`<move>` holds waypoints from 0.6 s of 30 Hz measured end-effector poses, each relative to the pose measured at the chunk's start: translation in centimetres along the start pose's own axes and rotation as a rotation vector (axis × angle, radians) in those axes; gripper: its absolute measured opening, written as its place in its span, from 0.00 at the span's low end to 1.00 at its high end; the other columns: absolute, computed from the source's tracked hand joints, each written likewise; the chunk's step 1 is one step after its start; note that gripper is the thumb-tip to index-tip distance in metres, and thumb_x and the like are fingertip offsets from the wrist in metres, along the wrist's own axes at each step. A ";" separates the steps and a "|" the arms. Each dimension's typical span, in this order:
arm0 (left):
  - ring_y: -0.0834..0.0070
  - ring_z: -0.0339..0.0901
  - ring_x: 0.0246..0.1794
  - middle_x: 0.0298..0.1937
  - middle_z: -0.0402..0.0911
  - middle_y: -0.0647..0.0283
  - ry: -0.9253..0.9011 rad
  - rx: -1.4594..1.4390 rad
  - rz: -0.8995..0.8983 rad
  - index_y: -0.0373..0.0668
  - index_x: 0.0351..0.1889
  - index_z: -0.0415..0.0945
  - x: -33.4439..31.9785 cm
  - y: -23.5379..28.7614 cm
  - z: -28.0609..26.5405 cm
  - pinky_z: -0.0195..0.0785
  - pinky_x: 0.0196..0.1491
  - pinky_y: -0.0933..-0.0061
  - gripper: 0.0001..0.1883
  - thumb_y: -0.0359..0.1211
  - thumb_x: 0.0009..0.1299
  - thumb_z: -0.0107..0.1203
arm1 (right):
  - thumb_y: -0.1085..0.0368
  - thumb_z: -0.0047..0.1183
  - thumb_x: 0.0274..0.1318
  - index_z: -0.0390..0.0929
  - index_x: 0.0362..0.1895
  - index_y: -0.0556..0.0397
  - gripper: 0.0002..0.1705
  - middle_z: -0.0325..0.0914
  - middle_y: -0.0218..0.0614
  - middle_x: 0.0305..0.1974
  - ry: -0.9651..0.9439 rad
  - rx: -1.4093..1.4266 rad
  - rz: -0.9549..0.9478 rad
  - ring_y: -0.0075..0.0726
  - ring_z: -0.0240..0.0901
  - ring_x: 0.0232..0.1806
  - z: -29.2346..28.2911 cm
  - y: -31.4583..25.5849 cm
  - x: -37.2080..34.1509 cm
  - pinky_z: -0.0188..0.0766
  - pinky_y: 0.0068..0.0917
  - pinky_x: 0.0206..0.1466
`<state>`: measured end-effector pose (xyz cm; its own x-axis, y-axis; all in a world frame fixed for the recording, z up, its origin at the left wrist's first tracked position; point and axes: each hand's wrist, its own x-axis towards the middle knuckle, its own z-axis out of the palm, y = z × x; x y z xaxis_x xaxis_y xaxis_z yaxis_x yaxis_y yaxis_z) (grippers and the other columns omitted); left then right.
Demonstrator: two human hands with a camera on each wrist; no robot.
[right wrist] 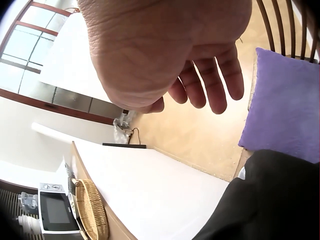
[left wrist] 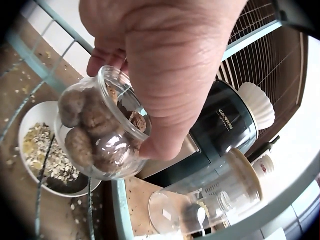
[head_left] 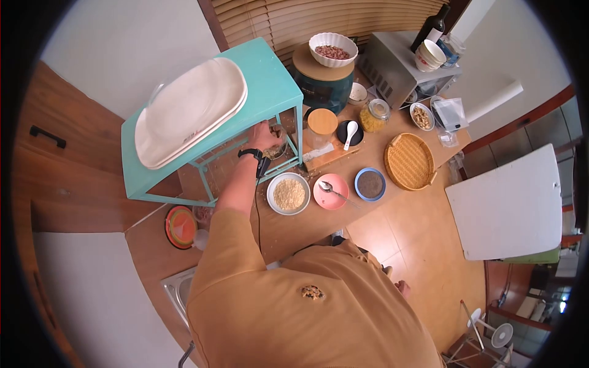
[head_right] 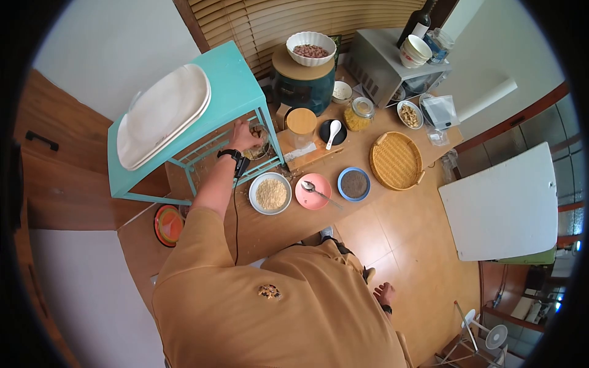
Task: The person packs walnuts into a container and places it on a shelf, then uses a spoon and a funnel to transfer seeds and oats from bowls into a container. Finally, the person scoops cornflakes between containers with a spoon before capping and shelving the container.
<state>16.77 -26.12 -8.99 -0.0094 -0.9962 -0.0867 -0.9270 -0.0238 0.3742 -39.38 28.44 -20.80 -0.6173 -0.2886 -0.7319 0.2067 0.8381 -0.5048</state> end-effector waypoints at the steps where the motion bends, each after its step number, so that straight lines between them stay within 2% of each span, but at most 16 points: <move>1: 0.55 0.66 0.58 0.54 0.68 0.45 0.008 0.004 0.000 0.31 0.55 0.69 -0.1 -0.1 -0.1 0.63 0.60 0.65 0.46 0.45 0.37 0.68 | 0.55 0.43 0.56 0.68 0.46 0.60 0.22 0.75 0.46 0.40 -0.003 -0.018 -0.009 0.44 0.76 0.33 -0.7 1.2 1.9 0.74 0.43 0.31; 3: 0.55 0.66 0.57 0.54 0.69 0.44 0.019 0.008 -0.009 0.31 0.55 0.70 -0.3 -0.3 -0.6 0.64 0.60 0.65 0.45 0.45 0.36 0.67 | 0.55 0.43 0.55 0.71 0.45 0.61 0.22 0.77 0.47 0.37 -0.013 -0.058 -0.030 0.44 0.77 0.33 -0.3 5.2 4.7 0.74 0.41 0.34; 5: 0.54 0.68 0.57 0.51 0.72 0.44 -0.067 0.023 -0.020 0.30 0.53 0.73 -0.3 -0.8 -1.0 0.63 0.60 0.65 0.44 0.46 0.37 0.67 | 0.54 0.43 0.55 0.74 0.43 0.63 0.23 0.79 0.47 0.35 -0.024 -0.100 -0.053 0.44 0.77 0.33 0.8 9.6 6.2 0.74 0.40 0.36; 6: 0.54 0.68 0.57 0.51 0.72 0.44 -0.065 0.021 -0.027 0.30 0.53 0.73 -0.5 -1.1 -1.1 0.63 0.60 0.65 0.44 0.46 0.37 0.67 | 0.54 0.44 0.54 0.76 0.39 0.64 0.23 0.79 0.47 0.30 -0.279 -0.024 -0.325 0.43 0.78 0.34 -2.2 20.5 15.2 0.73 0.37 0.37; 9: 0.54 0.68 0.56 0.49 0.73 0.44 0.008 -0.005 0.022 0.31 0.51 0.75 -0.8 -2.4 -1.2 0.63 0.61 0.66 0.42 0.46 0.37 0.67 | 0.54 0.44 0.54 0.76 0.40 0.64 0.23 0.79 0.48 0.31 -0.236 -0.076 -0.256 0.44 0.78 0.34 -0.3 12.9 8.4 0.74 0.37 0.37; 11: 0.54 0.66 0.59 0.53 0.71 0.45 -0.080 0.015 -0.011 0.32 0.55 0.72 -1.2 -2.1 -1.9 0.62 0.62 0.65 0.45 0.48 0.38 0.68 | 0.54 0.44 0.54 0.75 0.41 0.64 0.23 0.79 0.48 0.32 -0.186 -0.121 -0.182 0.44 0.78 0.34 0.3 11.7 8.2 0.74 0.38 0.37; 15: 0.55 0.63 0.62 0.57 0.67 0.46 -0.060 0.049 -0.023 0.34 0.59 0.68 -1.5 -1.8 -1.6 0.61 0.63 0.63 0.48 0.48 0.38 0.68 | 0.55 0.44 0.55 0.74 0.43 0.65 0.24 0.79 0.49 0.35 -0.075 -0.206 -0.033 0.46 0.78 0.34 1.3 7.9 6.3 0.74 0.39 0.36; 16: 0.55 0.62 0.62 0.58 0.66 0.47 -0.031 0.063 -0.019 0.35 0.60 0.67 -1.2 -2.2 -0.8 0.61 0.63 0.63 0.48 0.48 0.39 0.67 | 0.55 0.44 0.55 0.74 0.43 0.65 0.24 0.79 0.49 0.35 -0.074 -0.207 -0.033 0.46 0.78 0.34 1.5 6.5 5.3 0.74 0.39 0.36; 18: 0.56 0.61 0.63 0.59 0.65 0.47 -0.003 0.076 -0.016 0.36 0.61 0.66 -1.0 -2.3 -0.1 0.61 0.63 0.62 0.49 0.48 0.39 0.67 | 0.57 0.44 0.56 0.71 0.47 0.65 0.24 0.77 0.51 0.41 -0.106 -0.240 -0.156 0.49 0.78 0.34 2.0 3.7 3.0 0.76 0.41 0.35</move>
<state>18.92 -25.10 -9.64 0.0045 -0.9955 -0.0951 -0.9527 -0.0332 0.3020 -38.97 29.80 -25.80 -0.5420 -0.4583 -0.7043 -0.0770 0.8617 -0.5015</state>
